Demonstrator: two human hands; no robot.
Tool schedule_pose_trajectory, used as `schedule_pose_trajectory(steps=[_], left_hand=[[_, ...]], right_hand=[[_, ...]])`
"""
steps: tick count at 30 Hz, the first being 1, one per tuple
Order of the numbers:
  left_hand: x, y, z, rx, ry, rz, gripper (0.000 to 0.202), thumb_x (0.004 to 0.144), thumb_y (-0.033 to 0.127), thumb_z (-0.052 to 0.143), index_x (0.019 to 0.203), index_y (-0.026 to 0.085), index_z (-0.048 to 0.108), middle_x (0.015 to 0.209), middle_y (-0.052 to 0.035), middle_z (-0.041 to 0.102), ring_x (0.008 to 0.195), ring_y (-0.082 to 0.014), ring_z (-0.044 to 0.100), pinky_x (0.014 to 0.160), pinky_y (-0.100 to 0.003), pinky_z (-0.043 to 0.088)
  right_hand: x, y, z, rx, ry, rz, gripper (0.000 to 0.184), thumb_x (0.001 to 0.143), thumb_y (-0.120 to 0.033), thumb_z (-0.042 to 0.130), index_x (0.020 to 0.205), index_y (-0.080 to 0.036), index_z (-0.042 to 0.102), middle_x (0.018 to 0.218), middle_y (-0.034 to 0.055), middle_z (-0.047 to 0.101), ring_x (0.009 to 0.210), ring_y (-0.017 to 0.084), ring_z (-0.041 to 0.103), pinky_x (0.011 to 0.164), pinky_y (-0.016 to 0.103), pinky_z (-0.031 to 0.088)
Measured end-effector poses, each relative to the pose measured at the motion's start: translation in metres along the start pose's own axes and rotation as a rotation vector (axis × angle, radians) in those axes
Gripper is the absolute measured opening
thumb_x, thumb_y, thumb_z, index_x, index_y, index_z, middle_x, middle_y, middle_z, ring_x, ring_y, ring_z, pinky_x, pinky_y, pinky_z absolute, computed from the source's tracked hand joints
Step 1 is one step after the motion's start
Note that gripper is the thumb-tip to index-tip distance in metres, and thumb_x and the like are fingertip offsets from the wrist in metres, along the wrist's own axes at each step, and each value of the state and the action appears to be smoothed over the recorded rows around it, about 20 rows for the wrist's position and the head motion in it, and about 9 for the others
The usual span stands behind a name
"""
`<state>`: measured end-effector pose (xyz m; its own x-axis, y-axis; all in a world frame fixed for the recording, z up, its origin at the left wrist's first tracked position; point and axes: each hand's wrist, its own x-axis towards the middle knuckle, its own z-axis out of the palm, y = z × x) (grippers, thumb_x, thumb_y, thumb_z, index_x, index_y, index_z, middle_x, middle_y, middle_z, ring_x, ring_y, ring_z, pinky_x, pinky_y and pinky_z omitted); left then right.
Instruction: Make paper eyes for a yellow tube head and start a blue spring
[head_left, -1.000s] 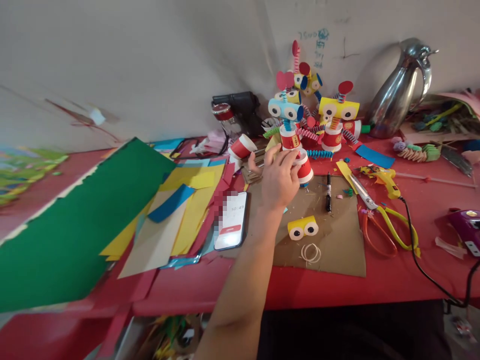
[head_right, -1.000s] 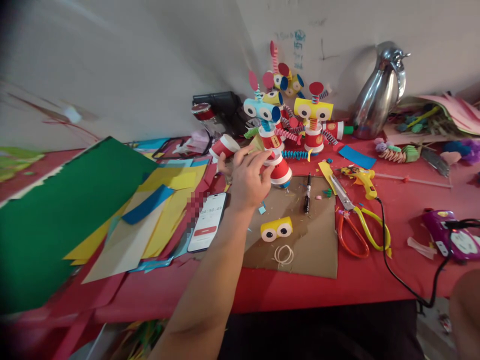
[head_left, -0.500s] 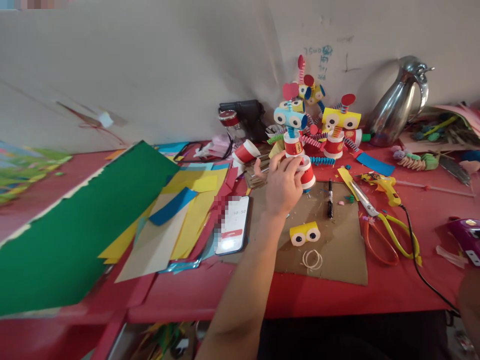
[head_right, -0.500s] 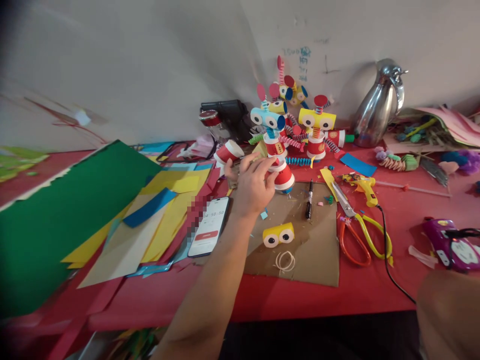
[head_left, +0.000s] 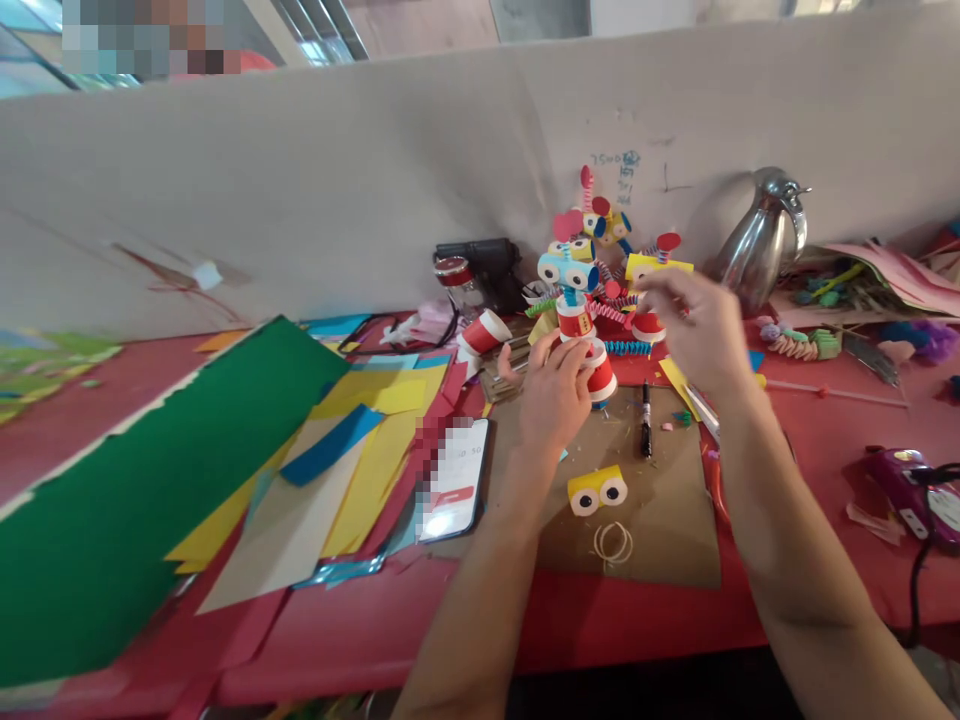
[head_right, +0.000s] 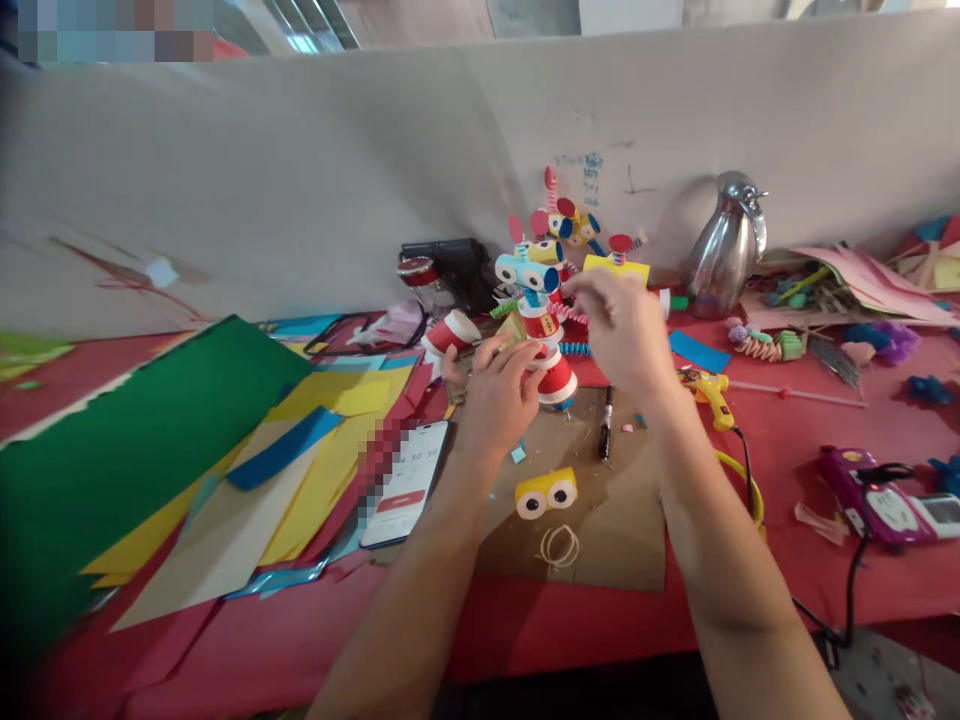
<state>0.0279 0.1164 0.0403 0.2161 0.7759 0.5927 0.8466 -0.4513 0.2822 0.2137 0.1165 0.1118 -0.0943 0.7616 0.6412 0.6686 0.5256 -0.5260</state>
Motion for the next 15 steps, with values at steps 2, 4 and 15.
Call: schedule_pose_trajectory(steps=[2,4,15], left_hand=[[0.001,0.0,-0.002,0.009,-0.019,-0.005,0.03,0.09,0.014,0.053,0.113,0.03,0.066,0.123,-0.0062,0.074,0.133,-0.0356,0.052,0.114,-0.075,0.013],[0.002,0.0,-0.003,0.013,-0.029,0.003,0.032,0.088,0.012,0.054,0.113,0.028,0.066,0.123,-0.0075,0.074,0.132,-0.0363,0.053,0.114,-0.076,0.014],[0.011,-0.009,-0.006,-0.009,-0.057,0.057,0.026,0.088,0.017,0.055,0.107,0.024,0.072,0.113,-0.0105,0.077,0.122,-0.0334,0.059,0.114,-0.068,0.028]], right_hand=[[0.002,0.008,0.018,-0.031,-0.142,-0.021,0.036,0.09,-0.002,0.049,0.096,-0.021,0.078,0.092,0.0043,0.077,0.09,0.02,0.07,0.091,0.04,0.052],[0.003,0.016,0.035,-0.049,-0.272,-0.021,0.037,0.085,0.003,0.051,0.091,-0.02,0.08,0.092,0.0064,0.079,0.09,0.022,0.071,0.092,0.04,0.051],[-0.001,0.023,0.053,-0.083,-0.299,-0.032,0.041,0.085,0.002,0.051,0.101,-0.019,0.082,0.099,0.0082,0.08,0.097,0.023,0.069,0.093,0.037,0.051]])
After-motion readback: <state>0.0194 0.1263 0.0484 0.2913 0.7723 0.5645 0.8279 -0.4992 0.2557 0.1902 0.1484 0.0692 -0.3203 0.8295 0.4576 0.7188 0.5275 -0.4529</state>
